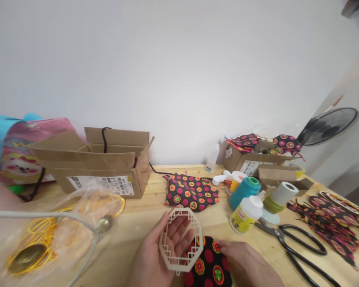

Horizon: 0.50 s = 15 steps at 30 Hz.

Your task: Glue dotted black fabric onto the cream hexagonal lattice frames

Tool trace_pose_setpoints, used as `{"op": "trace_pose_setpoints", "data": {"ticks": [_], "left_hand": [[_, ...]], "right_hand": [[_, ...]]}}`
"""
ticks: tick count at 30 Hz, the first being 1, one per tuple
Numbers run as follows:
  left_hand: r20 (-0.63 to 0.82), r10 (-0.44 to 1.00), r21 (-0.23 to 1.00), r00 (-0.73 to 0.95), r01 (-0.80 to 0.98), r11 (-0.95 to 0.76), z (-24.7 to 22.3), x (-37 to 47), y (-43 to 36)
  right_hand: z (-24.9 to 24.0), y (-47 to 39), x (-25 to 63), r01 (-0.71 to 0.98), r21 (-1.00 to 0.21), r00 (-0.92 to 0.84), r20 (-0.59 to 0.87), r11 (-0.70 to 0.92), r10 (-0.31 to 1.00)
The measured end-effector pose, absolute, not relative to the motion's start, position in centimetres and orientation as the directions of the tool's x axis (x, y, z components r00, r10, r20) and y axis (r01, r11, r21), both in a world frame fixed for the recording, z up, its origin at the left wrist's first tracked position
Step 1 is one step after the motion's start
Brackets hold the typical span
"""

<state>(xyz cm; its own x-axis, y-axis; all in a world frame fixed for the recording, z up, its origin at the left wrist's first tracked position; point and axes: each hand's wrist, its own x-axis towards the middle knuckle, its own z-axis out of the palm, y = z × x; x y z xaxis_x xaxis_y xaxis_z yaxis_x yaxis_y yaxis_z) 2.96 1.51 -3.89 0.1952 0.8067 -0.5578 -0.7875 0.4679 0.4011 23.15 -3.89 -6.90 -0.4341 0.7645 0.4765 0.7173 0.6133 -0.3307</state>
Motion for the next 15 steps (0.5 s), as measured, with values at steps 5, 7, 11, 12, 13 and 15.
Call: {"op": "trace_pose_setpoints", "data": {"ticks": [5, 7, 11, 12, 13, 15], "left_hand": [[-0.565, 0.805, 0.453, 0.18, -0.748, 0.485, -4.0, 3.2, 1.4], [-0.564, 0.807, 0.463, 0.176, -0.742, 0.485, -4.1, 3.2, 1.5], [-0.561, 0.812, 0.487, 0.161, -0.729, 0.481, -4.2, 3.2, 1.4], [-0.552, 0.819, 0.498, 0.154, -0.727, 0.473, -4.2, 3.3, 1.4], [-0.54, 0.829, 0.51, 0.148, -0.725, 0.462, -4.2, 3.3, 1.3], [-0.507, 0.849, 0.533, 0.152, -0.719, 0.447, -4.1, 3.4, 1.2]], "right_hand": [[-6.2, -3.7, 22.4, 0.722, -0.226, -0.454, 0.559, 0.654, 0.694], [-6.0, -3.7, 22.2, 0.725, -0.222, -0.462, 0.545, 0.652, 0.699], [-6.1, -3.6, 22.4, 0.712, -0.207, -0.506, 0.513, 0.671, 0.694], [-6.1, -3.6, 22.5, 0.708, -0.2, -0.511, 0.517, 0.677, 0.687], [-6.0, -3.6, 22.7, 0.704, -0.197, -0.508, 0.533, 0.683, 0.677], [-5.8, -3.7, 22.8, 0.698, -0.239, -0.456, 0.578, 0.675, 0.677]]}}
